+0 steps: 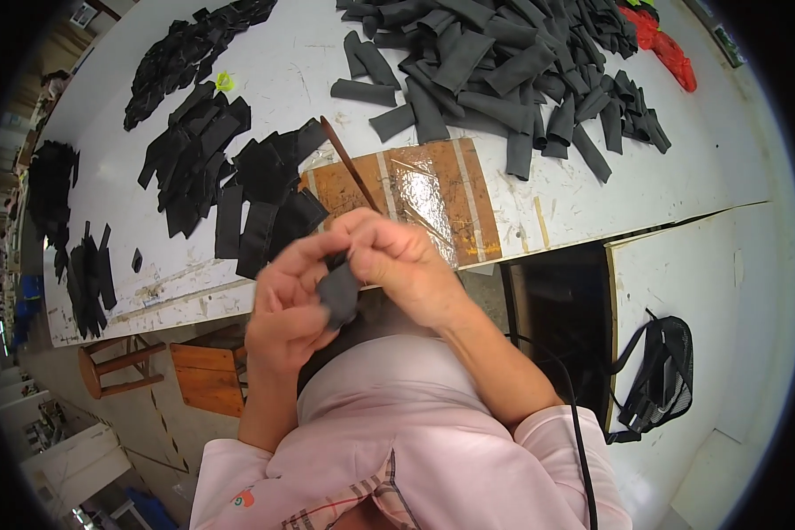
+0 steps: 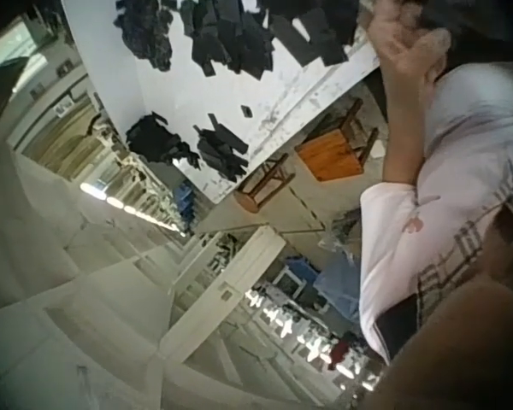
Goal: Assembling and threading black foam or rubber components at a workbench in a factory setting.
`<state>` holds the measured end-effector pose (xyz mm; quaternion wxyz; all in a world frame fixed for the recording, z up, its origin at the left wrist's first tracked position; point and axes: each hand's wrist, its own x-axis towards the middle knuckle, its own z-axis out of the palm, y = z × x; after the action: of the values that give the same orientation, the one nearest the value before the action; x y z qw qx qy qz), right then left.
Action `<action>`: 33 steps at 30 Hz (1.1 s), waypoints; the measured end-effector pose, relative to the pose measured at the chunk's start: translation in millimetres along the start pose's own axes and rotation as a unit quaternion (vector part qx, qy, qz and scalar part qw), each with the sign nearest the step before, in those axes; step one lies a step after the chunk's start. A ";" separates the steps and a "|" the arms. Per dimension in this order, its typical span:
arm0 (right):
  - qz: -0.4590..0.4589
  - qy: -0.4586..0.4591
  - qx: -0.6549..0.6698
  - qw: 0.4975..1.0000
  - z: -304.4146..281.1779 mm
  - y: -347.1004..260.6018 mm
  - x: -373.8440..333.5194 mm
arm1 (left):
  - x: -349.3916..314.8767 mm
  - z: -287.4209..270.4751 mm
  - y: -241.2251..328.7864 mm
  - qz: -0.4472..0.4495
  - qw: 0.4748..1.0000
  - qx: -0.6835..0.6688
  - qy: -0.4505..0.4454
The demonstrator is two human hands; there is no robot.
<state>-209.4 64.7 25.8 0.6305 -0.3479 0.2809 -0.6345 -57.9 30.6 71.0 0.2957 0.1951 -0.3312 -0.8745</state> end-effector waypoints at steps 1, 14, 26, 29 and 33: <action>0.002 -0.004 0.003 1.000 0.3 -6.6 3.4 | 1.6 3.0 -1.4 0.001 1.000 0.002 0.000; -0.079 0.060 -0.376 0.921 33.3 -93.2 47.5 | 56.8 30.1 34.9 0.187 0.981 0.003 0.039; 0.199 0.030 -0.104 0.974 -35.4 -40.7 65.8 | 89.5 -52.3 -8.1 -0.053 0.929 -0.363 -0.053; 0.165 0.017 -0.092 0.982 -45.9 -38.8 67.2 | 83.0 -31.2 2.3 0.029 0.987 -0.154 -0.020; 0.110 -0.023 -0.272 0.956 -37.6 -49.0 68.3 | 77.2 -9.0 23.0 0.309 0.856 0.391 0.135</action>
<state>-266.4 -4.1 48.2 0.5843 -0.4872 0.4650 -0.4528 -102.0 -37.4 69.4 0.4915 0.2986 -0.6461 -0.5018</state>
